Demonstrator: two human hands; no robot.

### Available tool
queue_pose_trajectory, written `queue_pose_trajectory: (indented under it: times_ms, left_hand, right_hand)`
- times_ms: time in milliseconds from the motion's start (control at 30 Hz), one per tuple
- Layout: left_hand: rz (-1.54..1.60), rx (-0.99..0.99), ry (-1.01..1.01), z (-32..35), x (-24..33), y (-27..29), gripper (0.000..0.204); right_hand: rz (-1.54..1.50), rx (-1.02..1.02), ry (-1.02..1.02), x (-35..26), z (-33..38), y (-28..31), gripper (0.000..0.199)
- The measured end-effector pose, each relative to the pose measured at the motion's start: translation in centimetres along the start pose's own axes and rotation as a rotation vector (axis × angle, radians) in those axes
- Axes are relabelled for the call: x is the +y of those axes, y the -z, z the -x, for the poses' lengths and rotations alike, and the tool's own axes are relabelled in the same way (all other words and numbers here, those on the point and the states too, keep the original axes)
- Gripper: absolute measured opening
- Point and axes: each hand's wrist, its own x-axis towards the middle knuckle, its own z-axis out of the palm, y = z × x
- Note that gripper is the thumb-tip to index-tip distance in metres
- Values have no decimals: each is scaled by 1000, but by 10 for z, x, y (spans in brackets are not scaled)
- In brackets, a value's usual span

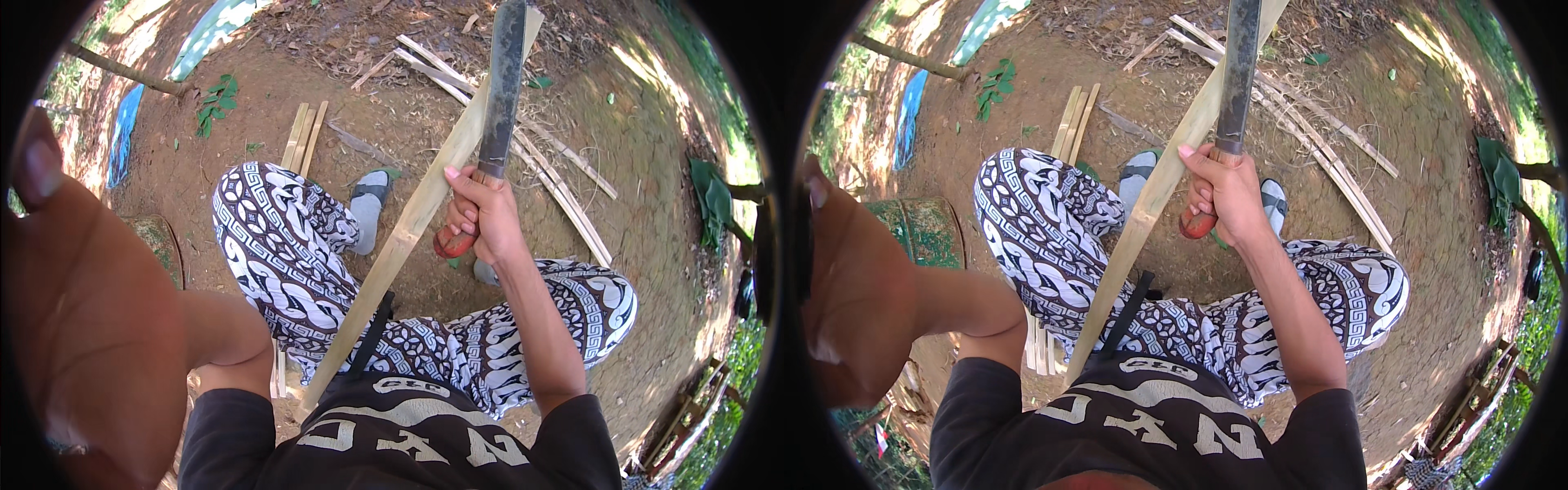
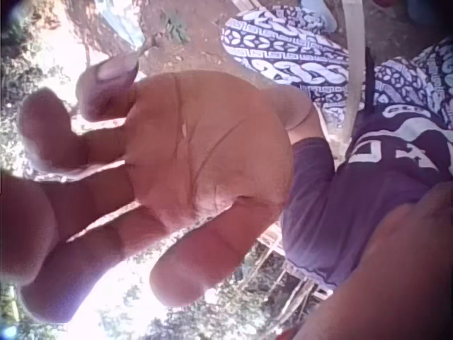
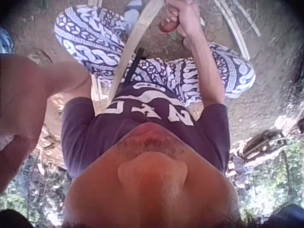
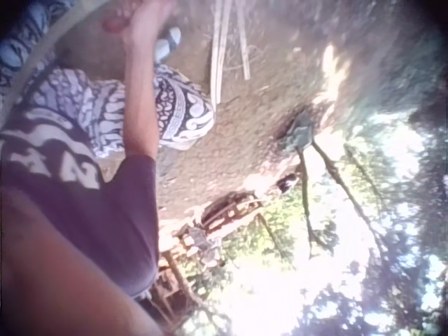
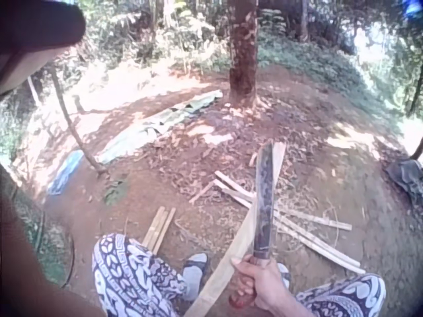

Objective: The person uses a machete to shave and smooth a long piece of bamboo, holding the stick with one hand and carving thin layers off with the other.

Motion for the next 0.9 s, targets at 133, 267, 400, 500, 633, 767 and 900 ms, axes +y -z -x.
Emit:
queue_pose_trajectory:
  times_ms: [133,267,400,500,633,767,900]
  left_hand:
    - [26,9,-102,-5,-6,2,26]
    - [37,19,-146,-5,-10,4,26]
    - [26,24,-174,-9,-12,10,27]
    - [24,30,-193,-11,-12,13,27]
    - [25,33,-216,-14,-12,16,27]
    - [19,48,-239,-16,-11,18,28]
    - [13,52,-263,-20,-13,21,28]
  right_hand:
    - [26,12,9,0,1,2,24]
    - [36,23,15,3,-2,7,25]
    - [30,21,7,3,-1,7,25]
    - [54,27,14,0,-1,3,23]
    - [62,28,13,1,0,2,23]
    - [62,26,19,4,-2,4,24]
    - [49,34,18,5,-3,3,24]
